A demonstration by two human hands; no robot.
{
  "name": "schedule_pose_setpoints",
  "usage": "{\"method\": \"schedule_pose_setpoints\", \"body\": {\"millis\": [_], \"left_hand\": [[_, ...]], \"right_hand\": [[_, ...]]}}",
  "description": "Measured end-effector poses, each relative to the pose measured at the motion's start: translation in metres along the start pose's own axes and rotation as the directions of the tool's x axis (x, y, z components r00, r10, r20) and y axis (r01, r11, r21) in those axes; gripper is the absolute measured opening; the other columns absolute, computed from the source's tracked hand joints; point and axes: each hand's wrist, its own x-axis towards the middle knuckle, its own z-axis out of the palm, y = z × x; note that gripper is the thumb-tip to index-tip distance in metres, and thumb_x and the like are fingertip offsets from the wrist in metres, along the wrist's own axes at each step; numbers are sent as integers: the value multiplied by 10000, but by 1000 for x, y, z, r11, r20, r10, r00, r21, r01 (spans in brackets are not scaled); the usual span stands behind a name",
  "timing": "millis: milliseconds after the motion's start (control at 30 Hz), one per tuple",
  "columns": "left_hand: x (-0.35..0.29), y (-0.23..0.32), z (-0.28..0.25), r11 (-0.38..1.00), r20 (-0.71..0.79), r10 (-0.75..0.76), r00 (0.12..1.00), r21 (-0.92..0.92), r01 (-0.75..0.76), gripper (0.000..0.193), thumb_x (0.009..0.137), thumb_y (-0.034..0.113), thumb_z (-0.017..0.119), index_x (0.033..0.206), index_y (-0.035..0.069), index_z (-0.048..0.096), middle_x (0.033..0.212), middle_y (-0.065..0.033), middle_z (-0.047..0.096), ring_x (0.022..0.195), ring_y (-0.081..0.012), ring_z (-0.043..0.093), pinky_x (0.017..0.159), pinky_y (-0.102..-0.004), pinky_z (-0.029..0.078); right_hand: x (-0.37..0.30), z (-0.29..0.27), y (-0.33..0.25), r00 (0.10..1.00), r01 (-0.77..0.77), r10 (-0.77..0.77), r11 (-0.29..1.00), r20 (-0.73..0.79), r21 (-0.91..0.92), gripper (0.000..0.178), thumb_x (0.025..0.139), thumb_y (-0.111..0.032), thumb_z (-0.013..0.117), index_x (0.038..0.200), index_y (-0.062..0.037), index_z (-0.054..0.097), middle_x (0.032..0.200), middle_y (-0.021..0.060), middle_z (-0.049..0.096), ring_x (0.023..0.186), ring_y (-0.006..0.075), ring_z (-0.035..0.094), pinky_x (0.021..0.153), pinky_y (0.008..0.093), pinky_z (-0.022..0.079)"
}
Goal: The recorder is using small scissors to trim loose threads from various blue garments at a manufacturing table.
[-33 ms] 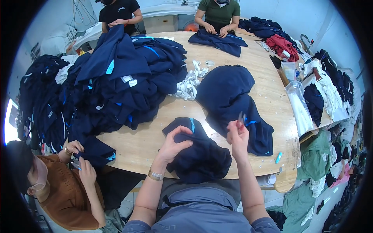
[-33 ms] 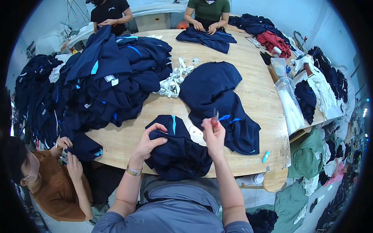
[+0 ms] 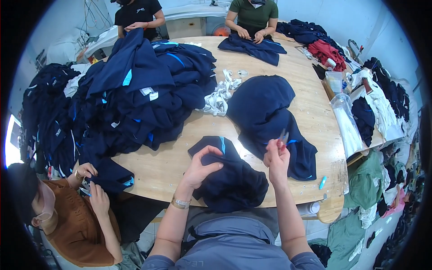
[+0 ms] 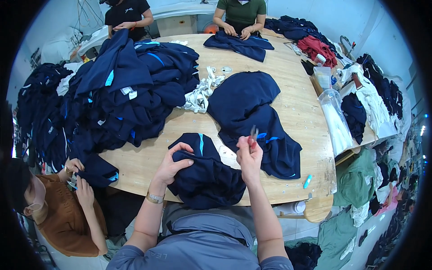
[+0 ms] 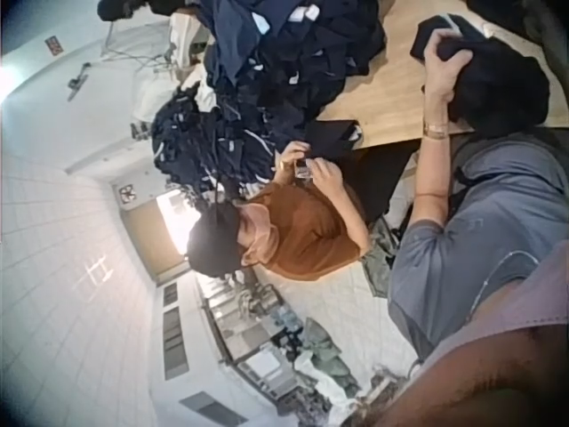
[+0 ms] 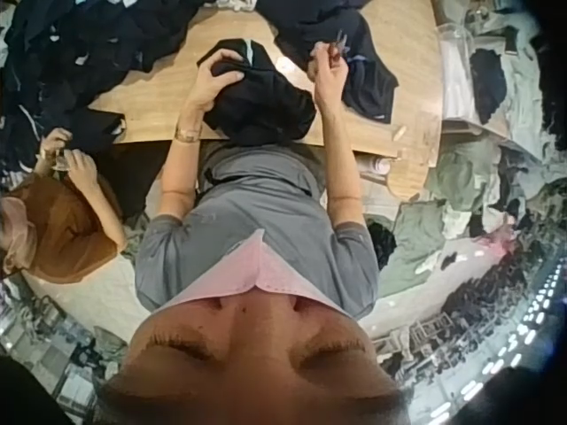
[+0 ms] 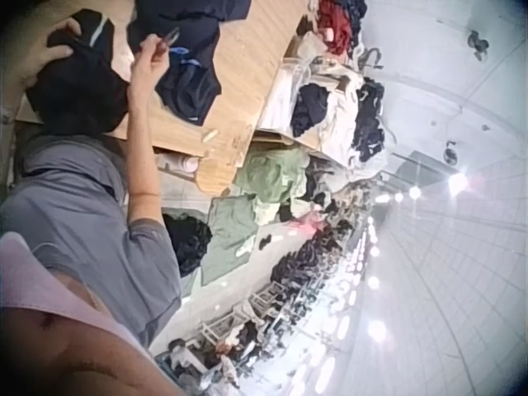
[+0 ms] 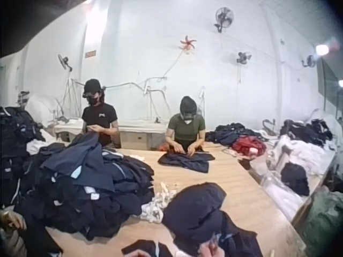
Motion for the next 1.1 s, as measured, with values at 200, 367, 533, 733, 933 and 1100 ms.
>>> {"method": "schedule_pose_setpoints", "body": {"millis": [200,367,533,733,933,1100], "left_hand": [[2,1,6,984,-17,79,997,163,-75,287,706,2,670,959,36,538,943,-28,535,922,-120,520,851,-251,418],[-1,5,21,835,-14,175,984,532,-141,450,661,128,758,1017,40,499,952,-49,579,919,-164,560,823,-294,444],[-6,-4,8,898,38,93,995,429,-100,392,769,233,710,1065,26,559,914,-71,606,850,-132,553,794,-277,444],[-9,-11,22,871,-16,184,983,466,-155,217,864,162,584,987,-16,567,826,-73,604,759,-123,531,709,-255,438],[-13,-6,21,846,-110,210,972,518,-124,191,809,130,618,929,-9,567,769,-49,583,726,-94,518,690,-245,441],[-17,0,23,805,-120,239,964,579,-127,236,736,107,646,929,-4,570,771,-63,597,724,-95,547,691,-249,452]], "right_hand": [[-10,16,-11,988,35,43,868,146,-495,189,778,-88,659,957,-32,635,584,-104,433,538,-12,362,495,166,273],[-14,25,2,861,159,170,805,480,-572,167,766,-82,689,914,-15,654,597,-86,435,564,12,347,503,177,294],[-13,21,1,966,107,40,839,256,-533,147,793,-64,666,897,31,628,646,-30,530,594,32,425,549,179,364],[-12,12,29,977,119,-29,896,211,-428,157,820,-66,649,936,31,608,661,-67,468,587,8,357,521,161,288],[-17,28,15,977,135,-48,892,208,-430,187,838,-5,568,1019,-6,615,680,-76,463,575,-6,343,500,148,261],[-22,44,-8,919,207,27,817,393,-539,257,783,-20,637,1038,-45,623,671,-57,476,552,6,342,496,166,272]]}}
